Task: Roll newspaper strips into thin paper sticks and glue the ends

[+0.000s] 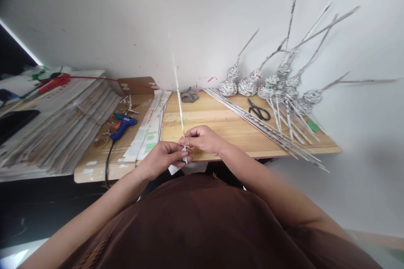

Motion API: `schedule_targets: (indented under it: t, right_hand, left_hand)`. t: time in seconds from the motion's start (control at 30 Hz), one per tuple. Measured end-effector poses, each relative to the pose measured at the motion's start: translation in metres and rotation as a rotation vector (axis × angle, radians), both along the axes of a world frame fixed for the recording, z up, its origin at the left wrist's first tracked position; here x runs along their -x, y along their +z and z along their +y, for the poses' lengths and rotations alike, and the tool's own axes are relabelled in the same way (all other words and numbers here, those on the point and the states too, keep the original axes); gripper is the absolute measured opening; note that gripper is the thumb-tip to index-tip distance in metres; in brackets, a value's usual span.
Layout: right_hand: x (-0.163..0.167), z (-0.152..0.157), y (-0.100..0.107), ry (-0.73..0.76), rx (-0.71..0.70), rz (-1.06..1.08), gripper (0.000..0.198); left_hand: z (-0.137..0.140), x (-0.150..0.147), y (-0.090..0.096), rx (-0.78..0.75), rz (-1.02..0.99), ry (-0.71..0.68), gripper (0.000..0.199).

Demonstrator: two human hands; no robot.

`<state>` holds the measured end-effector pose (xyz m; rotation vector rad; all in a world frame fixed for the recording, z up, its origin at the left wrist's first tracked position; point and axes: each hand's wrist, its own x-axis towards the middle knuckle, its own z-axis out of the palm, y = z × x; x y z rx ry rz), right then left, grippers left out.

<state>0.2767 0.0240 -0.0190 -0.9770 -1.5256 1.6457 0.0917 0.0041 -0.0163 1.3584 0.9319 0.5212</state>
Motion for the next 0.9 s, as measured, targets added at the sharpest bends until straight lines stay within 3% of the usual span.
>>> schedule_targets:
  t: [0.23,0.43,0.73,0.9]
  right_hand:
    - [0.0078,-0.0028,-0.0041,-0.258,-0.110,-0.042,0.037]
    - [0.0032,-0.0045,0.0024,-0.001,0.019,0.014,0.035]
    - [0.0079,-0.0036,-0.0069,-0.219,-0.056,-0.008,0.036]
    - [0.0039,-0.0058,-0.0018,-0.054,0.011,0.002,0.035]
  left_hand:
    - [0.0012,0.0009,0.0016,-0.014,0.026,0.018,0.027]
    - [0.0010,0.0024,-0.0005,-0.004,0.001,-0.017,0.027]
    - [0.0011,0.0022,0.0019,-0.033,0.047,-0.043,0.025]
    - [0.0010,0.0026,0.0016,-0.017,0.030,-0.053,0.028]
